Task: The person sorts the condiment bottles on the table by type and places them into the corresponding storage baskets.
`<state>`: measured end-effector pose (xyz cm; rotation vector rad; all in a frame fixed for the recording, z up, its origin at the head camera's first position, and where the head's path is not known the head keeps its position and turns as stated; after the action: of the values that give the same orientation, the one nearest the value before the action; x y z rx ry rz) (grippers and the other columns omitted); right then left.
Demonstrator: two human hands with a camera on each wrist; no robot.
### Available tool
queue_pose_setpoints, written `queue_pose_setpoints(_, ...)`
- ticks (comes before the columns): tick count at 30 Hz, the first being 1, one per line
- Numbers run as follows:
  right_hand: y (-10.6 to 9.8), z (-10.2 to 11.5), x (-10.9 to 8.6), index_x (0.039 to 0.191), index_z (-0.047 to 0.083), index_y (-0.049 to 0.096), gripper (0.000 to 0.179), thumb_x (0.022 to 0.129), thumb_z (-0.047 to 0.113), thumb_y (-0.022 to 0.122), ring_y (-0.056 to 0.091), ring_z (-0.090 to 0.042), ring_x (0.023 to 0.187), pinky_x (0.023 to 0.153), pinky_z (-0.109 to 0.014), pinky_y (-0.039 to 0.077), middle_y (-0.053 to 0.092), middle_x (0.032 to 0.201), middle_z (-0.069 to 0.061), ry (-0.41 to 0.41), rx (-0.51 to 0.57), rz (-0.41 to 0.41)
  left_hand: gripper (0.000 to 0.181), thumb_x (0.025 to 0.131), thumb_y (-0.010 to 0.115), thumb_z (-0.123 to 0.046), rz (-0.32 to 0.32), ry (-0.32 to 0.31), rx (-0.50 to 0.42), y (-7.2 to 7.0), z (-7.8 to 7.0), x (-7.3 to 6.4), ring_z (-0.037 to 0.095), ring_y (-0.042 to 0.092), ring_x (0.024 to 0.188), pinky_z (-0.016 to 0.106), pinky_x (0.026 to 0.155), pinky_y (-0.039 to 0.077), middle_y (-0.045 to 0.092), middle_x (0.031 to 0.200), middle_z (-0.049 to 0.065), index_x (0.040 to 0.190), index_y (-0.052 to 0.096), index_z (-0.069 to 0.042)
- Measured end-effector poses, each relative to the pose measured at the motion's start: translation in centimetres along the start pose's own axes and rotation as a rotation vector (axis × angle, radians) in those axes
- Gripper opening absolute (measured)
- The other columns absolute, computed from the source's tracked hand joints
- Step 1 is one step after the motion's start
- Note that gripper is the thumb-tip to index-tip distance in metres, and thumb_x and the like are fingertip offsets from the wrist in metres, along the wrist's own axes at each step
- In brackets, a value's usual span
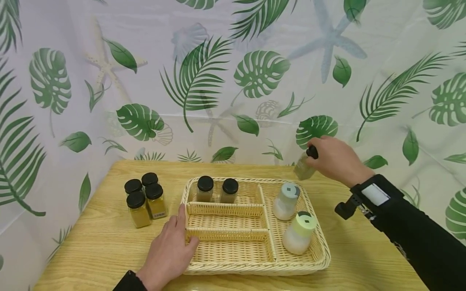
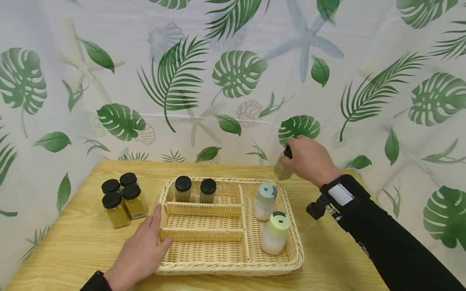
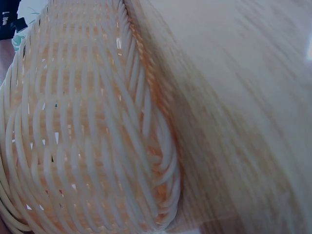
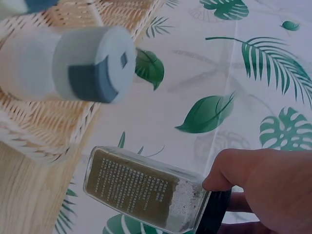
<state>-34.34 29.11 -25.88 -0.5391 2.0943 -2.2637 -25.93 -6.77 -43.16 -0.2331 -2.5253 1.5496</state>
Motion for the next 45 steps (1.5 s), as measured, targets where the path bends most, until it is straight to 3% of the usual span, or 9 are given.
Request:
queue_pose_setpoints(14, -1.4, 4.2, 1.3, 0.113, -0.002, 0.063, 0.038, 0.083, 0.02, 0.066, 0.054, -0.024, 0.074, 0.059, -0.041, 0.049, 0.062, 0.092, -0.016, -0.094, -0.005, -0.036, 0.085, 0.09, 0.05, -0.04, 0.016, -0.013, -0.003, -0.1, 0.3, 0.1, 0.028, 0.048, 0.106, 0.042, 0.066, 0.048, 0.047, 0.125, 0.022, 0.152, 0.008, -0.001)
queue_pose_setpoints(21, -1.4, 6.8, 1.8, 0.107, 0.002, 0.065, 0.032, 0.083, 0.023, 0.066, 0.052, -0.021, 0.07, 0.056, -0.036, 0.047, 0.061, 0.087, -0.01, -0.12, 0.035, -0.035, 0.084, 0.09, 0.05, -0.039, 0.016, -0.008, 0.003, -0.1, 0.2, 0.2, 0.025, 0.048, 0.099, 0.039, 0.063, 0.046, 0.048, 0.122, 0.02, 0.152, 0.008, -0.001)
queue_pose_setpoints(29, -0.7, 10.1, 2.1, 0.102, 0.003, 0.065, 0.029, 0.082, 0.024, 0.068, 0.051, -0.018, 0.065, 0.053, -0.032, 0.045, 0.059, 0.083, -0.008, -0.187, 0.049, -0.019, 0.085, 0.09, 0.05, -0.04, 0.015, -0.011, 0.005, -0.2, 0.0, 0.1, 0.027, 0.048, 0.104, 0.043, 0.069, 0.048, 0.047, 0.125, 0.021, 0.152, 0.008, -0.001)
queue_pose_setpoints(37, 0.4, 12.4, 2.4, 0.086, 0.007, 0.062, 0.017, 0.082, 0.022, 0.067, 0.048, -0.017, 0.059, 0.049, -0.03, 0.04, 0.053, 0.073, -0.004, -0.245, 0.039, -0.014, 0.084, 0.09, 0.05, -0.039, 0.012, -0.011, -0.006, -0.2, -0.1, 0.1, 0.028, 0.047, 0.108, 0.046, 0.072, 0.049, 0.047, 0.127, 0.022, 0.152, 0.009, -0.001)
queue_pose_setpoints(45, 2.1, 14.2, 2.5, 0.075, 0.008, 0.057, 0.02, 0.082, 0.023, 0.069, 0.047, -0.018, 0.057, 0.047, -0.031, 0.037, 0.052, 0.067, -0.004, -0.295, -0.007, 0.02, 0.085, 0.09, 0.05, -0.04, 0.022, -0.017, -0.006, -0.2, 0.0, 0.1, 0.029, 0.046, 0.11, 0.047, 0.073, 0.049, 0.046, 0.129, 0.022, 0.152, 0.008, -0.002)
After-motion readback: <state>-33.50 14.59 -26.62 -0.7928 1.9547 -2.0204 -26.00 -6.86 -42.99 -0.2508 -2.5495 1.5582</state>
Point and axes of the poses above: each hand's wrist, its own x-axis towards the middle knuckle, its own y-axis out of the palm, z = x × y, the point moved 9 cm from there along x, towards the middle knuckle
